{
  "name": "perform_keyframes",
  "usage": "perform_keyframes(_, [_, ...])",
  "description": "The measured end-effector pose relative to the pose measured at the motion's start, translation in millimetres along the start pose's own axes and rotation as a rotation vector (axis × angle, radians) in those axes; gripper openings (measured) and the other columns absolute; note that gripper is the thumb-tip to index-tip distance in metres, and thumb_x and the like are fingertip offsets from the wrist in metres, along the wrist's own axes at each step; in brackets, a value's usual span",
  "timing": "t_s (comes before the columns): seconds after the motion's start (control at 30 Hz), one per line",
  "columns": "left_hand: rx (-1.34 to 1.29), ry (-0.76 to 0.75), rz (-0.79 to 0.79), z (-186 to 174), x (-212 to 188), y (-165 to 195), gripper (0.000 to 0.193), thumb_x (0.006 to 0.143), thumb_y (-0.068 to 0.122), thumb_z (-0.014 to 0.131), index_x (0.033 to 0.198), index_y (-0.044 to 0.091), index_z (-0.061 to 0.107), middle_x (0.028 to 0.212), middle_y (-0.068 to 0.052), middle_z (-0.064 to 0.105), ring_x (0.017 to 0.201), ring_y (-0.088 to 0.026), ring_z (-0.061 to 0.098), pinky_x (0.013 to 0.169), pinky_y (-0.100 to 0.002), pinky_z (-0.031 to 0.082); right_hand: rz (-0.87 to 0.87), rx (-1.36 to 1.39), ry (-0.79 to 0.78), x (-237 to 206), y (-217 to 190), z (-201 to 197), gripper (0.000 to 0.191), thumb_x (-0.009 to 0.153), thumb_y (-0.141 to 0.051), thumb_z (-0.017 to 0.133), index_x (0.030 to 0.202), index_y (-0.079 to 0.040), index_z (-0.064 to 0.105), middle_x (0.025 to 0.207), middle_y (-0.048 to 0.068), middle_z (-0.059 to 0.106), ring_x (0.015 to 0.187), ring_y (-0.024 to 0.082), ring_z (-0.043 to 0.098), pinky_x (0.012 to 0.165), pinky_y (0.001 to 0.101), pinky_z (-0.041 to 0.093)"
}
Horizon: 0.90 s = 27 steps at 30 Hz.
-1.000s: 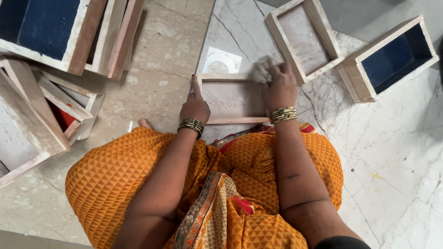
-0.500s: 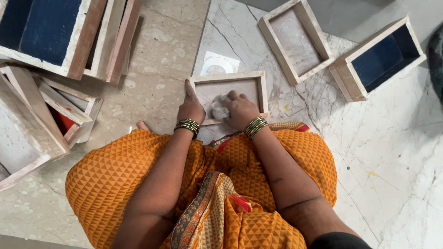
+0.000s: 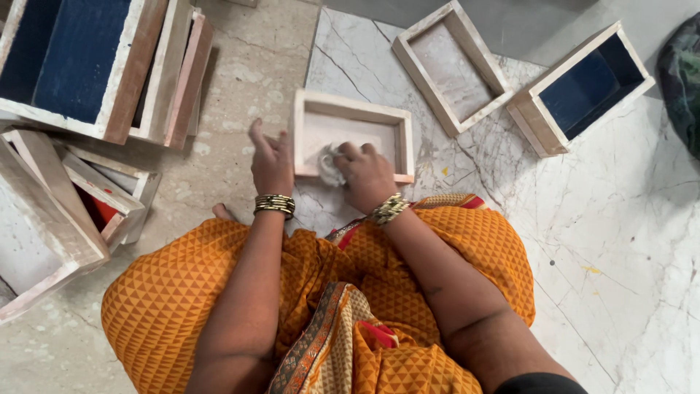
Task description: The person sits on the floor and wipes wooden box frames with a cloth, one at a time, cleaning the inner surfaces and edges. They set each finished frame aside and pick up the next one from the surrounding stacks.
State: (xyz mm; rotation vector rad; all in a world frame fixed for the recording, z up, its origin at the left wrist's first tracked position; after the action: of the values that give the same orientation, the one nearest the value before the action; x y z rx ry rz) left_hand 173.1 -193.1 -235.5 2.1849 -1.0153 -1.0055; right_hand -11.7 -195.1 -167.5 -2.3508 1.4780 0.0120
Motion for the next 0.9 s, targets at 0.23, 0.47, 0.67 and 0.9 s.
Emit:
perform_keyframes(0.23, [-0.193, 0.138, 0.405, -1.1, -8.1, 29.1, 0.046, 0.102, 0.022, 0.058, 0.144, 0.013, 0.042, 0.091, -0.006, 0.072, 0.078, -0.024, 0.073, 0.069, -0.039, 0.058, 0.032, 0.049, 0.598, -29.7, 81.2, -98.2, 0.039, 0.071, -0.009, 0.084, 0.108, -0.006, 0.071, 0.129, 0.011, 0.063, 0.112, 0.038, 0.062, 0.085, 0.0482, 0.056])
perform_keyframes(0.47, [-0.158, 0.033, 0.423, 20.8, -12.6, 36.1, 0.038, 0.094, 0.023, 0.065, 0.130, 0.012, 0.055, 0.088, -0.008, 0.073, 0.083, -0.030, 0.072, 0.070, -0.043, 0.056, 0.341, -0.207, 0.578, 6.3, 174.8, -99.4, 0.039, 0.079, -0.024, 0.085, 0.116, -0.017, 0.078, 0.125, 0.006, 0.068, 0.111, 0.037, 0.060, 0.086, 0.0496, 0.055])
perform_keyframes(0.67, [-0.110, 0.003, 0.497, 29.0, -13.6, 41.4, 0.034, 0.096, 0.023, 0.062, 0.128, 0.013, 0.054, 0.080, -0.007, 0.069, 0.076, -0.028, 0.069, 0.067, -0.043, 0.055, 0.373, -0.179, 0.626, 40.8, 222.6, -56.2, 0.056, 0.068, -0.026, 0.088, 0.122, -0.013, 0.077, 0.126, 0.015, 0.064, 0.110, 0.043, 0.057, 0.083, 0.0526, 0.054])
perform_keyframes(0.9, [-0.057, -0.070, 0.432, 37.8, -3.3, 37.5, 0.036, 0.095, 0.025, 0.060, 0.129, 0.012, 0.056, 0.079, -0.007, 0.070, 0.074, -0.029, 0.069, 0.067, -0.044, 0.054, 0.175, -0.017, 0.968, 29.5, 262.9, -51.8, 0.022, 0.088, -0.011, 0.081, 0.108, -0.007, 0.072, 0.139, 0.013, 0.063, 0.126, 0.032, 0.062, 0.107, 0.0440, 0.057])
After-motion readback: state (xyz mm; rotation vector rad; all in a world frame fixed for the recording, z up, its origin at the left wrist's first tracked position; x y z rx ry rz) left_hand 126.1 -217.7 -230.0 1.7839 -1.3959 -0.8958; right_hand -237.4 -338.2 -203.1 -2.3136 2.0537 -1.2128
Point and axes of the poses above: each hand's wrist, its own x-axis towards the middle knuckle, its own z-axis out of the palm, y = z × x, the point moved 6 cm from there along x, towards the middle knuckle
